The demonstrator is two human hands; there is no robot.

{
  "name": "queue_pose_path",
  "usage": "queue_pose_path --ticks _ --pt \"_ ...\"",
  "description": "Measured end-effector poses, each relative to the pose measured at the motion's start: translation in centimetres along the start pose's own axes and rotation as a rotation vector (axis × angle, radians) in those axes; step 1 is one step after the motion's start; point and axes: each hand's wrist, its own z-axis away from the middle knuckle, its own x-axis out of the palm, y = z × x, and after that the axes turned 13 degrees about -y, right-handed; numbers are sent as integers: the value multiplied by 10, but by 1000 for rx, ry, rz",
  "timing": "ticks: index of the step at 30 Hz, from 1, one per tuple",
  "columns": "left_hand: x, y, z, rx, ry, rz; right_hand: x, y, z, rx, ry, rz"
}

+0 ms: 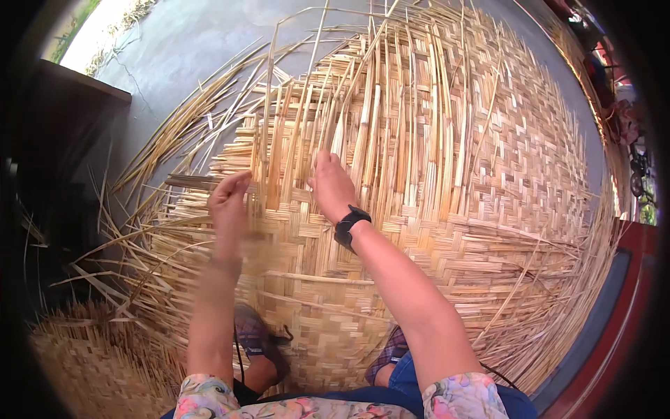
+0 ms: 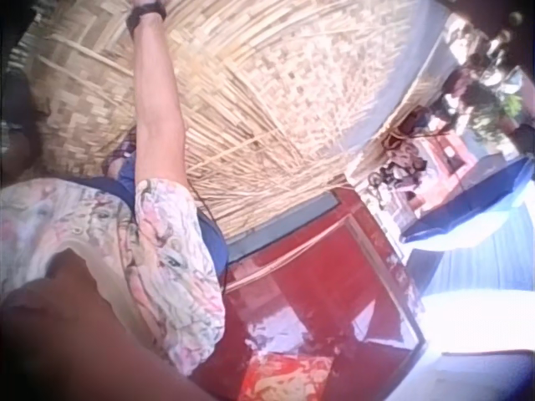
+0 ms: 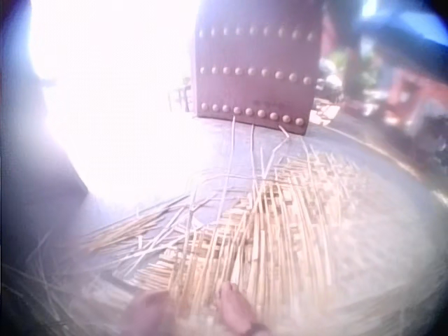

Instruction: Weaving long bamboo strips into a large circular mat.

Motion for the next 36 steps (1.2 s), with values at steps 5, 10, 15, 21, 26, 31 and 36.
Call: queue_pose_path --ticks 5,10,15,21,26,31,36 --pt "-17 -3 21 -44 111 -209 -25 -12 55 -157 71 17" --pt "-26 -46 2 -19 62 147 12 37 110 -218 133 532" --pt "-31 -48 5 -98 43 222 21 56 111 -199 114 722" --pt "-47 -41 8 -71 110 288 27 47 110 -251 103 654" --pt "-30 -17 18 67 693 -208 30 50 108 -247 122 680" --pt "101 5 73 -157 335 -903 24 57 111 -253 136 666" --pt "119 -37 80 -212 260 -1062 26 52 108 -274 135 673"
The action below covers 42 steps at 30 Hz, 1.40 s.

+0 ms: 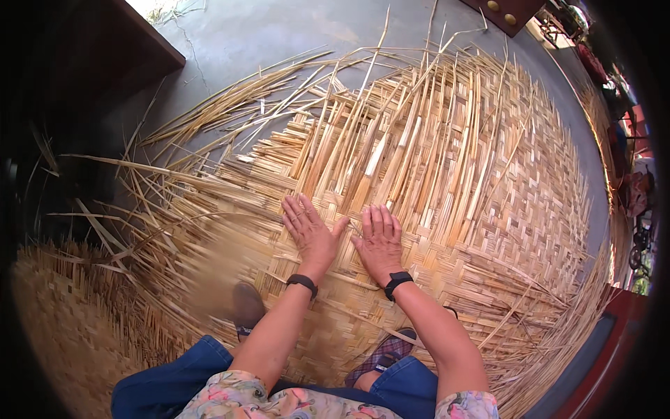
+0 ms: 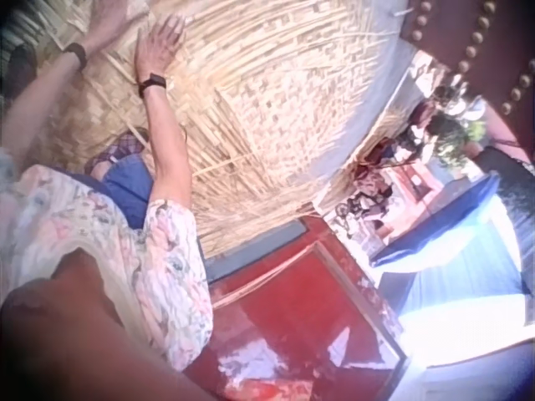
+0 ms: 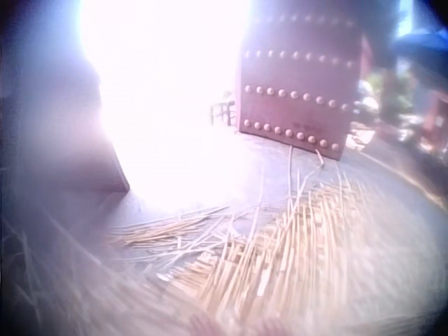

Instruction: Weaving long bamboo strips into a large circular mat.

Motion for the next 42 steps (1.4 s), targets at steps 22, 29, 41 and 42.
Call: queue_pose_path --ticks 22,29,41,42 --pt "-21 2 -2 37 -311 -326 -87 260 125 349 -426 -8" --pt "-56 4 -23 137 -195 -280 -69 253 109 390 -445 -465" --pt "-66 -5 -41 288 -454 -668 -59 260 126 174 -277 -547" --pt "-68 19 -37 243 -530 -736 -66 265 147 187 -178 -499"
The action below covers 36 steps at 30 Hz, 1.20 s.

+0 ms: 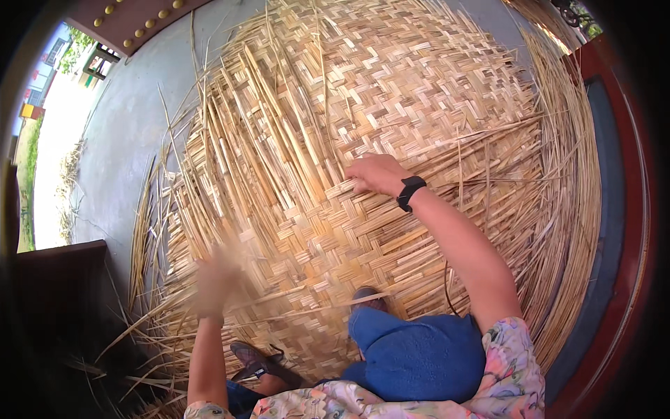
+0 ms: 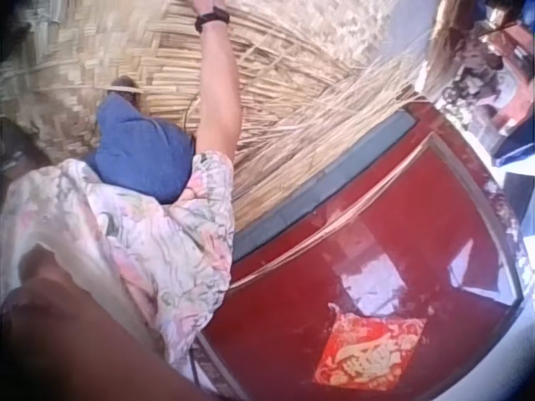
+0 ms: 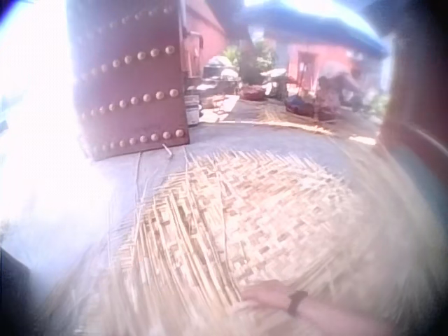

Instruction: Weaving long bamboo strips into a large circular mat.

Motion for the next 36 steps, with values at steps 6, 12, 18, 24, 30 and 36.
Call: queue_pose_path --ticks 6,12,18,24,30,36 --pt "-94 161 30 557 415 291 -64 7 63 255 92 495" --pt "-62 269 -23 764 87 1061 -87 -95 10 -287 698 468" --pt "-77 259 -8 707 -428 1552 20 22 -15 269 85 -995" --pt "-80 257 -14 715 -500 1393 17 -3 -42 195 114 -831" --pt "-74 276 -51 589 -454 1398 4 -27 -19 -15 275 -622" --pt "-80 292 -52 731 -749 1479 1 -27 -10 -125 337 -255"
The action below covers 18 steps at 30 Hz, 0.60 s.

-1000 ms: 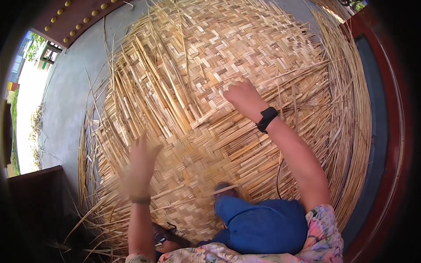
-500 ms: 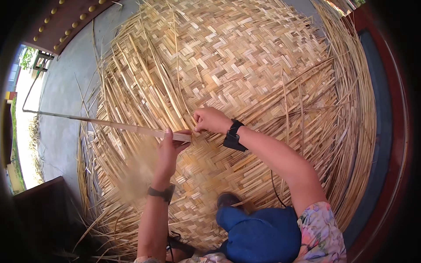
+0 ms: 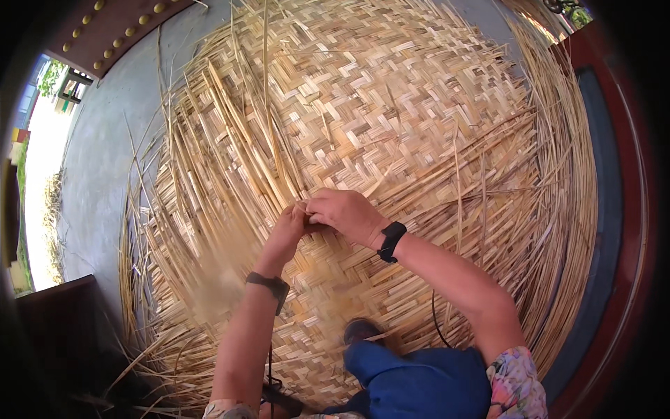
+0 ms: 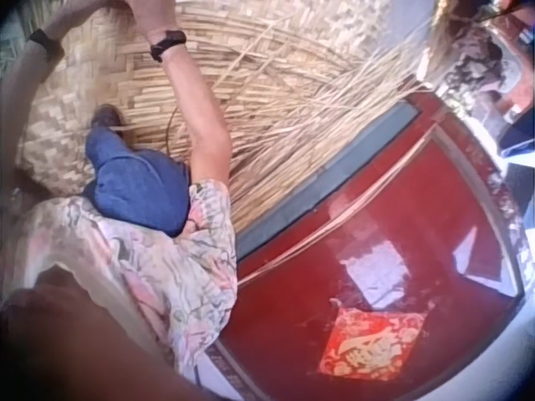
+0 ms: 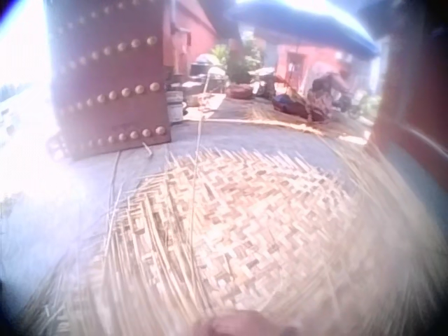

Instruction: Weaving long bamboo strips into a large circular mat.

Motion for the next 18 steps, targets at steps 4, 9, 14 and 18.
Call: queue_pose_path --ticks 4,9,14,18 --pt "0 4 -1 45 -28 16 -14 27 -5 200 5 199" --pt "-5 8 -8 3 56 -110 -10 40 7 366 -172 -20" --pt "4 5 -18 26 260 -33 4 42 10 302 0 -66" --pt "-5 6 -22 67 279 -69 7 35 -2 388 -53 -151"
